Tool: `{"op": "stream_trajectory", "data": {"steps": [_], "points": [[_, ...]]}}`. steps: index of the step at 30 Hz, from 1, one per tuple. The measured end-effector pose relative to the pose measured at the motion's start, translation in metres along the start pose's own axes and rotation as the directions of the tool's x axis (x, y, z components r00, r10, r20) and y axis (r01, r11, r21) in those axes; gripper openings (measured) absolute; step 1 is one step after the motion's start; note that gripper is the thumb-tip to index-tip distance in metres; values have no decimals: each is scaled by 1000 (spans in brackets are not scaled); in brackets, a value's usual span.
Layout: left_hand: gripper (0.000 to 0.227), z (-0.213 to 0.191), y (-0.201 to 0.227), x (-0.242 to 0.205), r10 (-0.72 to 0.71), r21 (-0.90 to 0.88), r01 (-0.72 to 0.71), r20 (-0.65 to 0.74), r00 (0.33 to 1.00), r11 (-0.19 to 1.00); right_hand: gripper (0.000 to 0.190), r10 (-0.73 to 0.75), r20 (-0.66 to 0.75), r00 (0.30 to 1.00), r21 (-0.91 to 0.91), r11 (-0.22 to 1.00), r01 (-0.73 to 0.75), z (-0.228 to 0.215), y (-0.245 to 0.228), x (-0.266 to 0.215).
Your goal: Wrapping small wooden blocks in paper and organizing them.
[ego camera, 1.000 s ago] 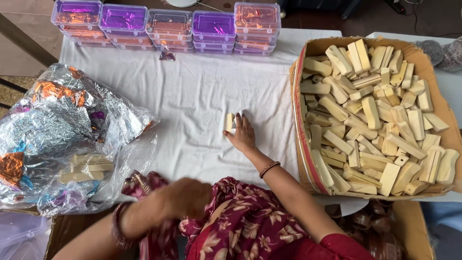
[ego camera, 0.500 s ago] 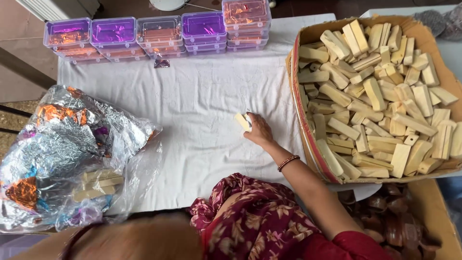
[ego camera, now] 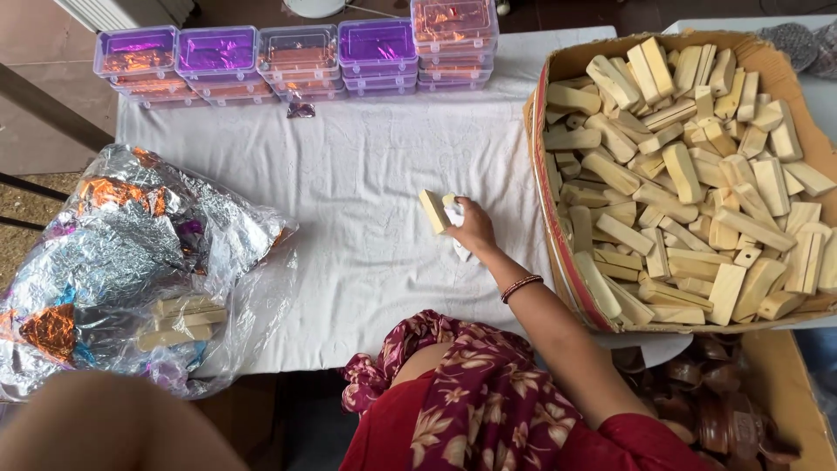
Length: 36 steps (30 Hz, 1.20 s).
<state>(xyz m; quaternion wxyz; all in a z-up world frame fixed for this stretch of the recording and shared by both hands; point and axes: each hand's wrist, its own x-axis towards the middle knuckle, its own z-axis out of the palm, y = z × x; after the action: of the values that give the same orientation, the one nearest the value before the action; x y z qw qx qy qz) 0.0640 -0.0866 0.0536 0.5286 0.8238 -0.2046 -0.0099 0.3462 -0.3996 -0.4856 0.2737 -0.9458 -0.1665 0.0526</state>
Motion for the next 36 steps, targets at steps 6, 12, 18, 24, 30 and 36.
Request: {"op": "stream_trajectory", "data": {"steps": [6,12,18,24,30,36], "points": [[41,138,-280,136,103,-142,-169,-380,919,975,60,267,-53,962,661,732,-166,-41,-48,4],[60,283,-567,183,-343,-533,167,-249,906,829,49,97,-186,978,715,696,67,-31,-97,-16],[44,322,-535,182,-614,-953,63,-140,777,297,32,-190,-464,865,334,867,369,-20,-82,11],[43,339,-559,170,-528,-861,127,-180,830,493,49,134,-298,945,676,729,110,4,-90,22],[39,328,-581,159,-397,-818,-44,-325,858,574,52,-357,-397,846,-10,923,385,13,-99,11],[42,297,-515,146,-686,-738,383,-147,713,555,42,146,-78,986,447,890,-97,11,-50,53]]}}
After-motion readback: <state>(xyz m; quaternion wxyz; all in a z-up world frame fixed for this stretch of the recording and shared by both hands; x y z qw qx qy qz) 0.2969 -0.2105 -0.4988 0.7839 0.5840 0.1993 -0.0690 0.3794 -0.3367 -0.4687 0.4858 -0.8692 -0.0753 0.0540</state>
